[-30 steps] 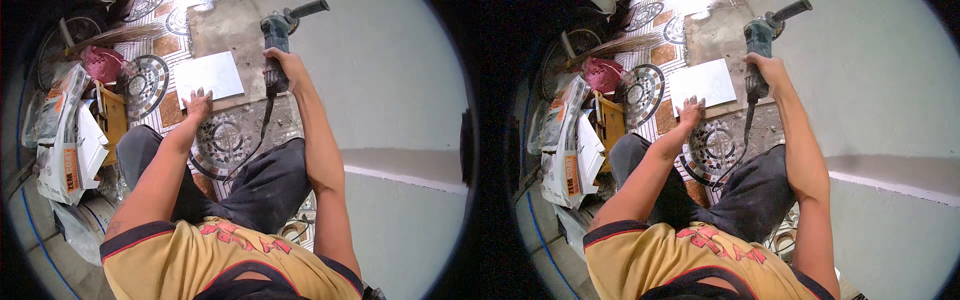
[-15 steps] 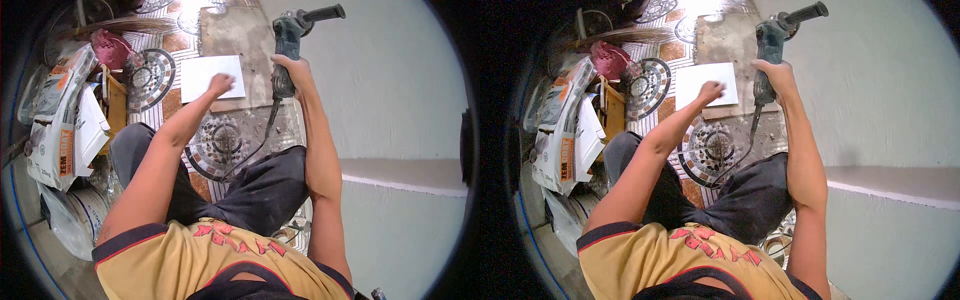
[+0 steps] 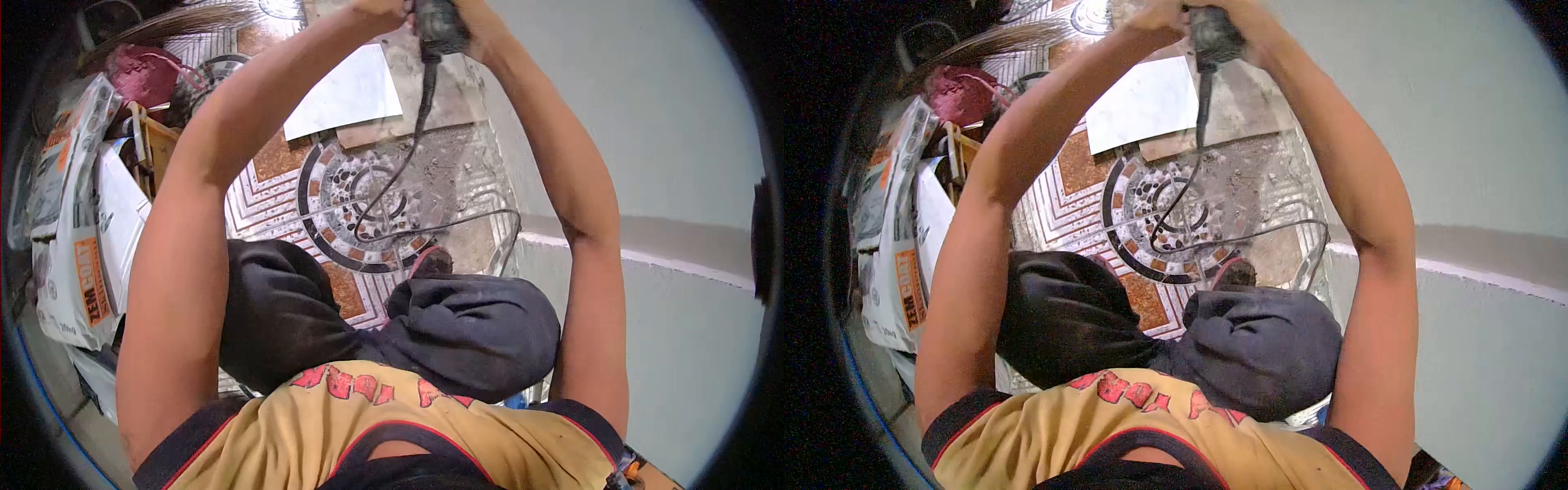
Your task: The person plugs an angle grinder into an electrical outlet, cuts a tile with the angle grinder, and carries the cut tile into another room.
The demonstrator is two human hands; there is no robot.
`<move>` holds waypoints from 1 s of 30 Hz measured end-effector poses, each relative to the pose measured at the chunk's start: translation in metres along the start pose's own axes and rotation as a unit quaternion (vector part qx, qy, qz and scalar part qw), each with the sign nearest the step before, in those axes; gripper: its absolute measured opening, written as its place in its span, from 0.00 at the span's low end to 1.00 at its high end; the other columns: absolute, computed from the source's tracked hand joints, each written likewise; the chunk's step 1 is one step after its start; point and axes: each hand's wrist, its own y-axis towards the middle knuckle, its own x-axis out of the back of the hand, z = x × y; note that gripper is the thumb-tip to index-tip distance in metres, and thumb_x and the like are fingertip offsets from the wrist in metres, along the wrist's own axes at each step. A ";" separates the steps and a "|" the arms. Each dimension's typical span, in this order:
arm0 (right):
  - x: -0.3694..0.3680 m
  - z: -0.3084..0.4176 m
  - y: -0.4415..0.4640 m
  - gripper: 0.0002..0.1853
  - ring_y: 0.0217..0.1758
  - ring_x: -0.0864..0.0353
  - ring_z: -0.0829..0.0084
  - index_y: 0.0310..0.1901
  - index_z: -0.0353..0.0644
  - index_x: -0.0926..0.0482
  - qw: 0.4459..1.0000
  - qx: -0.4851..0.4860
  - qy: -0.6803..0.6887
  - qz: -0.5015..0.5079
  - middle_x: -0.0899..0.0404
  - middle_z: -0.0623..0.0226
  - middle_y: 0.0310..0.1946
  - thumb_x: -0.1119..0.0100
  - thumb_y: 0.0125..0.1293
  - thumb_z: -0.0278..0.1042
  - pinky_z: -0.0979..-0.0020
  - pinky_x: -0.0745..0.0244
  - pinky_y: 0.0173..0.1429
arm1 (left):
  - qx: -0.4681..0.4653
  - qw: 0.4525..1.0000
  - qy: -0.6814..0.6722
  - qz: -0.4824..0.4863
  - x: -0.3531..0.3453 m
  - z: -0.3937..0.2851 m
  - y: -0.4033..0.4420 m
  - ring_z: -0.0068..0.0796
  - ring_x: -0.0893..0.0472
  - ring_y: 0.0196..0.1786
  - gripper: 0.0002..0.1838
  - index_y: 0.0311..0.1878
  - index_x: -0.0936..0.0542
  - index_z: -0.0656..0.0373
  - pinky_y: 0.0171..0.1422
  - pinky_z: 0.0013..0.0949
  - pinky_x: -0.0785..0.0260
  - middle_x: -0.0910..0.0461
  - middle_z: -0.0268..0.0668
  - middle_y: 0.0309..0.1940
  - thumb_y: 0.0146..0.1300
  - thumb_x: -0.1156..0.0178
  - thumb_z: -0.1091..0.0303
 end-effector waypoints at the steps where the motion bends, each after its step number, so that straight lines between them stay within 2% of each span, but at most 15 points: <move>1: 0.008 -0.014 0.012 0.10 0.31 0.18 0.74 0.43 0.46 0.17 1.000 -0.024 0.003 0.017 0.17 0.67 0.34 0.35 0.65 0.41 0.69 0.20 0.37 | -0.021 0.999 -0.035 -0.004 0.019 0.011 0.002 0.35 0.20 0.38 0.26 0.52 0.22 0.52 0.45 0.44 0.23 0.20 0.35 0.35 0.74 0.50 0.38; 2: 0.022 -0.046 0.026 0.15 0.46 0.17 0.71 0.50 0.44 0.17 0.992 0.082 -0.067 0.072 0.16 0.65 0.43 0.36 0.67 0.43 0.66 0.21 0.57 | -0.010 1.000 -0.006 0.009 0.037 0.021 -0.005 0.35 0.20 0.37 0.26 0.53 0.22 0.53 0.43 0.44 0.23 0.20 0.35 0.35 0.74 0.50 0.38; 3: 0.016 -0.068 0.025 0.17 0.32 0.15 0.75 0.45 0.35 0.19 0.995 0.073 -0.056 0.045 0.16 0.67 0.33 0.30 0.62 0.39 0.71 0.16 0.42 | -0.001 1.000 0.022 0.021 0.055 0.030 -0.016 0.34 0.20 0.36 0.27 0.53 0.22 0.53 0.42 0.44 0.23 0.20 0.35 0.34 0.73 0.49 0.38; 4: 0.016 -0.091 0.025 0.17 0.30 0.15 0.75 0.45 0.35 0.20 0.995 0.070 -0.015 0.064 0.16 0.67 0.33 0.30 0.61 0.38 0.71 0.16 0.40 | 0.005 0.998 0.055 0.036 0.076 0.033 -0.024 0.34 0.20 0.36 0.27 0.54 0.22 0.54 0.41 0.43 0.23 0.20 0.36 0.34 0.73 0.49 0.38; 5: 0.016 -0.112 0.030 0.17 0.28 0.16 0.75 0.44 0.36 0.21 0.993 0.073 0.025 0.088 0.16 0.67 0.32 0.29 0.60 0.38 0.71 0.16 0.38 | 0.051 0.977 0.209 -0.012 0.116 0.039 -0.027 0.33 0.16 0.50 0.34 0.58 0.24 0.58 0.57 0.45 0.21 0.18 0.38 0.47 0.73 0.52 0.33; 7: 0.011 -0.143 0.041 0.17 0.24 0.18 0.74 0.42 0.37 0.21 0.993 -0.079 0.091 0.008 0.18 0.68 0.30 0.29 0.58 0.39 0.71 0.17 0.32 | 0.058 0.974 0.198 -0.089 0.129 0.060 -0.042 0.34 0.16 0.49 0.37 0.59 0.24 0.58 0.57 0.45 0.21 0.18 0.39 0.46 0.70 0.51 0.30; 9: 0.011 -0.174 0.049 0.17 0.24 0.16 0.72 0.40 0.37 0.21 0.993 -0.063 0.092 0.031 0.18 0.65 0.26 0.32 0.60 0.44 0.71 0.16 0.30 | 0.070 0.971 0.193 -0.120 0.137 0.073 -0.055 0.36 0.16 0.46 0.37 0.58 0.24 0.57 0.55 0.45 0.20 0.17 0.40 0.45 0.69 0.51 0.29; 11: 0.008 -0.193 0.057 0.17 0.23 0.18 0.74 0.38 0.37 0.20 0.994 -0.063 0.088 0.016 0.19 0.66 0.26 0.30 0.58 0.43 0.70 0.18 0.28 | 0.117 0.967 0.172 -0.145 0.159 0.081 -0.049 0.39 0.16 0.51 0.43 0.63 0.24 0.54 0.57 0.47 0.22 0.17 0.42 0.50 0.69 0.62 0.24; 14: 0.002 -0.207 0.071 0.20 0.25 0.20 0.73 0.37 0.32 0.18 0.997 -0.058 -0.028 -0.053 0.19 0.65 0.28 0.25 0.51 0.41 0.70 0.21 0.30 | 0.123 0.965 0.147 -0.178 0.179 0.085 -0.043 0.45 0.17 0.55 0.50 0.65 0.25 0.54 0.64 0.51 0.25 0.17 0.45 0.53 0.65 0.71 0.19; 17: 0.004 -0.226 0.095 0.26 0.32 0.16 0.67 0.35 0.30 0.16 0.991 -0.072 -0.065 -0.089 0.15 0.59 0.33 0.23 0.44 0.46 0.66 0.20 0.38 | 0.180 0.961 0.138 -0.156 0.188 0.077 -0.046 0.45 0.18 0.59 0.52 0.65 0.26 0.57 0.67 0.49 0.27 0.18 0.46 0.55 0.66 0.72 0.19; 18: 0.010 -0.227 0.098 0.28 0.36 0.14 0.63 0.37 0.30 0.16 0.975 -0.054 -0.185 -0.106 0.14 0.55 0.35 0.23 0.42 0.48 0.65 0.19 0.42 | 0.198 0.960 0.119 -0.156 0.190 0.075 -0.049 0.44 0.18 0.59 0.54 0.65 0.25 0.59 0.68 0.47 0.28 0.18 0.44 0.55 0.64 0.73 0.17; 21: 0.027 -0.253 0.117 0.33 0.48 0.12 0.52 0.40 0.34 0.14 0.921 -0.017 -0.365 -0.137 0.13 0.46 0.42 0.23 0.37 0.53 0.60 0.18 0.53 | 0.176 0.974 0.130 -0.060 0.201 0.074 -0.037 0.37 0.16 0.52 0.37 0.56 0.21 0.59 0.58 0.40 0.22 0.16 0.38 0.50 0.64 0.41 0.31; 24: 0.032 -0.269 0.125 0.32 0.48 0.12 0.53 0.40 0.36 0.13 0.922 -0.025 -0.357 -0.149 0.12 0.50 0.42 0.21 0.35 0.52 0.60 0.18 0.54 | 0.181 0.923 0.298 -0.162 0.208 0.084 -0.028 0.32 0.15 0.44 0.27 0.50 0.19 0.60 0.48 0.35 0.21 0.16 0.37 0.43 0.56 0.25 0.49; 27: 0.038 -0.281 0.134 0.32 0.49 0.12 0.54 0.42 0.37 0.13 0.956 -0.062 -0.270 -0.098 0.12 0.51 0.43 0.21 0.36 0.51 0.60 0.18 0.55 | 0.186 0.903 0.338 -0.190 0.207 0.081 -0.028 0.29 0.17 0.37 0.23 0.45 0.17 0.61 0.42 0.33 0.22 0.17 0.36 0.37 0.51 0.24 0.56; 30: 0.038 -0.284 0.141 0.32 0.50 0.13 0.55 0.43 0.37 0.13 0.946 -0.084 -0.289 -0.117 0.13 0.51 0.44 0.21 0.37 0.51 0.60 0.19 0.57 | 0.192 0.904 0.330 -0.194 0.223 0.088 -0.018 0.29 0.18 0.37 0.25 0.45 0.17 0.61 0.42 0.33 0.23 0.17 0.35 0.37 0.49 0.24 0.55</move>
